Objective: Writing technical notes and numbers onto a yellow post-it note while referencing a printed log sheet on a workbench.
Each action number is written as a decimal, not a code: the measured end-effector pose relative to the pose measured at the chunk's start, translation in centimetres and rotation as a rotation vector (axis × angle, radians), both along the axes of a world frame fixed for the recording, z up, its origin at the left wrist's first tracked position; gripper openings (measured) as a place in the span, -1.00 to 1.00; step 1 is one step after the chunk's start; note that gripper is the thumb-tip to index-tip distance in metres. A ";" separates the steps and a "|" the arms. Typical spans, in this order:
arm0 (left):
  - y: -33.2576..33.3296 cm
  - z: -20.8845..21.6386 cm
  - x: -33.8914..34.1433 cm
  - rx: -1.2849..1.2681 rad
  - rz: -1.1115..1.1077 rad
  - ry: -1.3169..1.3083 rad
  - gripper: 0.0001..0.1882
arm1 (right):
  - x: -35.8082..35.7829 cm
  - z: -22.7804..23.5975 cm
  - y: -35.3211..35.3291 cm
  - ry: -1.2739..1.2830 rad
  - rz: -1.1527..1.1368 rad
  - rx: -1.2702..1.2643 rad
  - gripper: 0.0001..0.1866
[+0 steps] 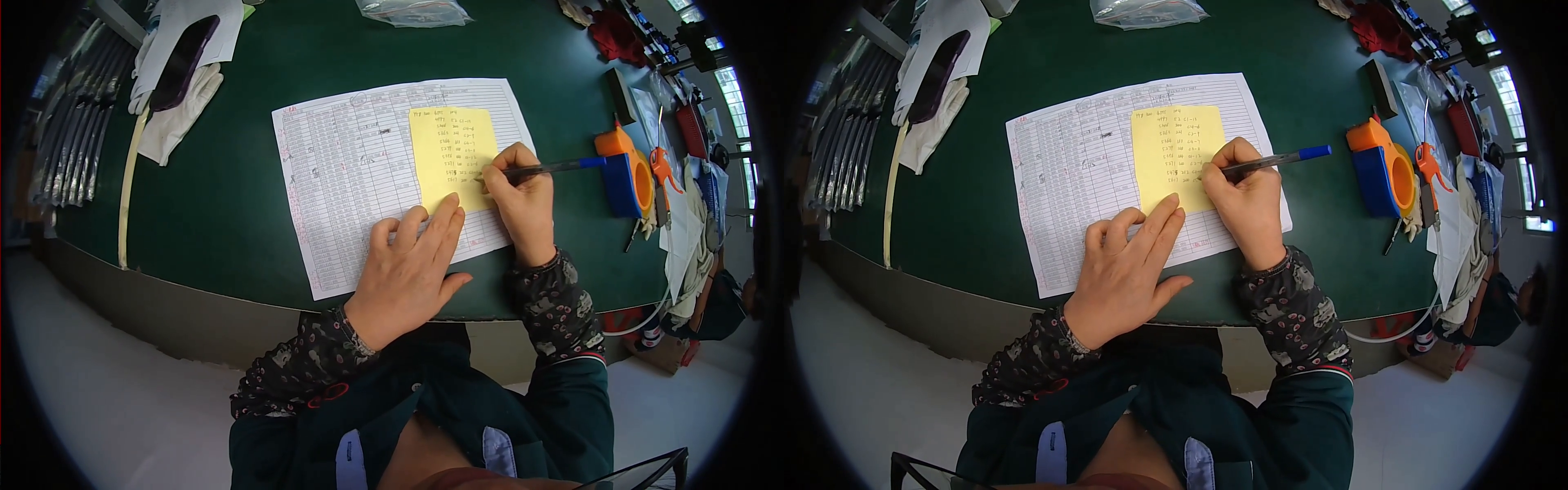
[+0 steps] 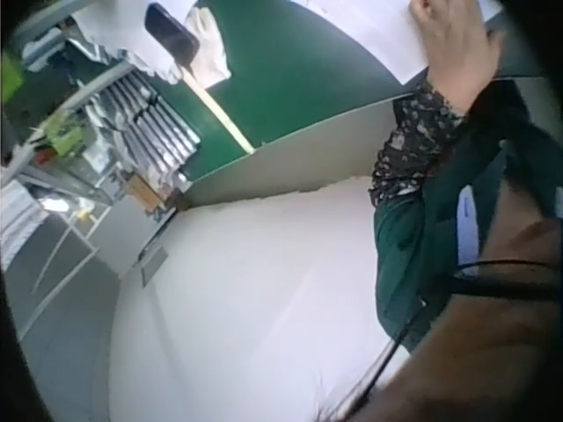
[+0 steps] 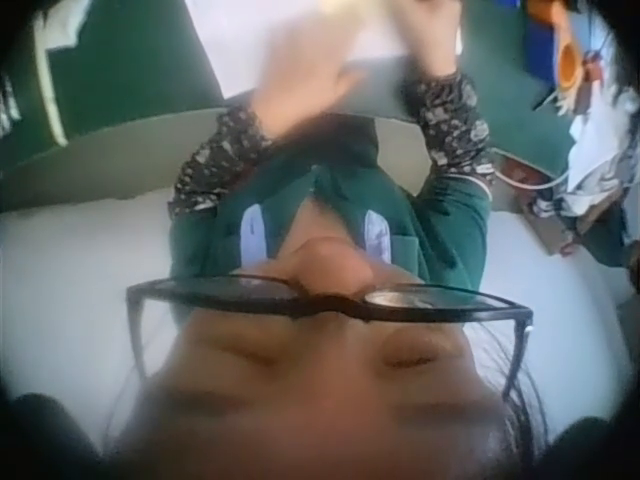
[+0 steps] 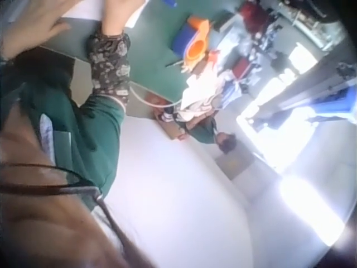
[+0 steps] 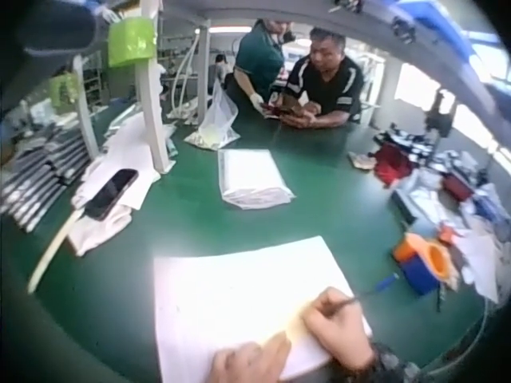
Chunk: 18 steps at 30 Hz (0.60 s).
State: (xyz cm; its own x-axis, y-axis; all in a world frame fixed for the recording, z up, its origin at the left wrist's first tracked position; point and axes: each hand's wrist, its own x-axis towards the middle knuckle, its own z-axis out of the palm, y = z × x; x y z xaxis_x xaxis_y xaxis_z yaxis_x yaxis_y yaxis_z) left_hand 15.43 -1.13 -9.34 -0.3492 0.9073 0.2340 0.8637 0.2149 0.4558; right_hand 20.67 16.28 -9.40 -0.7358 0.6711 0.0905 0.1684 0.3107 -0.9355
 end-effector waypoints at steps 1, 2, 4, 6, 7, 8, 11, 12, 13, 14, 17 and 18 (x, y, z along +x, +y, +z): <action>0.0 0.0 0.0 -0.001 0.003 -0.001 -0.27 | -0.1 0.0 0.0 0.006 -0.011 -0.017 -0.92; 0.0 -0.1 0.0 -0.001 0.006 -0.002 -0.27 | -0.1 0.0 0.0 0.012 -0.023 -0.033 -0.92; 0.1 0.0 -0.1 -0.005 0.004 -0.002 -0.27 | 0.0 -0.2 0.2 0.028 -0.020 -0.031 -0.93; 0.1 0.0 0.0 -0.011 0.003 -0.005 -0.27 | 0.1 -0.2 0.2 0.042 -0.015 -0.034 -0.93; 0.1 0.0 0.0 -0.006 0.004 -0.006 -0.27 | 0.0 -0.1 0.2 0.018 -0.009 0.010 -0.93; 0.1 0.0 0.0 0.001 0.004 -0.007 -0.27 | 0.0 0.0 0.2 -0.006 -0.005 0.055 -0.93; 0.1 0.0 0.0 -0.004 0.003 -0.006 -0.27 | 0.0 -0.1 0.2 0.010 -0.037 0.011 -0.93; 0.0 0.0 0.0 -0.004 0.003 -0.004 -0.27 | 0.1 -0.2 0.2 0.012 -0.036 0.011 -0.93; 0.0 0.0 0.0 -0.005 0.003 -0.011 -0.27 | 0.2 -0.3 0.4 0.041 -0.057 0.002 -0.93; 0.0 0.0 0.0 -0.006 0.004 -0.019 -0.27 | 0.3 -0.3 0.4 0.069 -0.077 -0.008 -0.93; 0.1 0.0 0.0 -0.005 0.001 -0.010 -0.27 | 0.3 -0.3 0.4 0.049 -0.063 -0.003 -0.93; 0.1 0.0 -0.1 -0.007 0.002 -0.010 -0.27 | 0.3 -0.3 0.4 0.049 -0.062 -0.005 -0.93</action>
State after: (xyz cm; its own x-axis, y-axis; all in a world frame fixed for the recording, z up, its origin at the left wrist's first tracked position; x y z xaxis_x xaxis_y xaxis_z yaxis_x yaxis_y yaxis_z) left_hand 15.37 -1.05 -9.33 -0.3533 0.9083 0.2240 0.8588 0.2199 0.4627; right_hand 20.95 16.69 -9.74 -0.6877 0.7158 0.1213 0.1414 0.2960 -0.9447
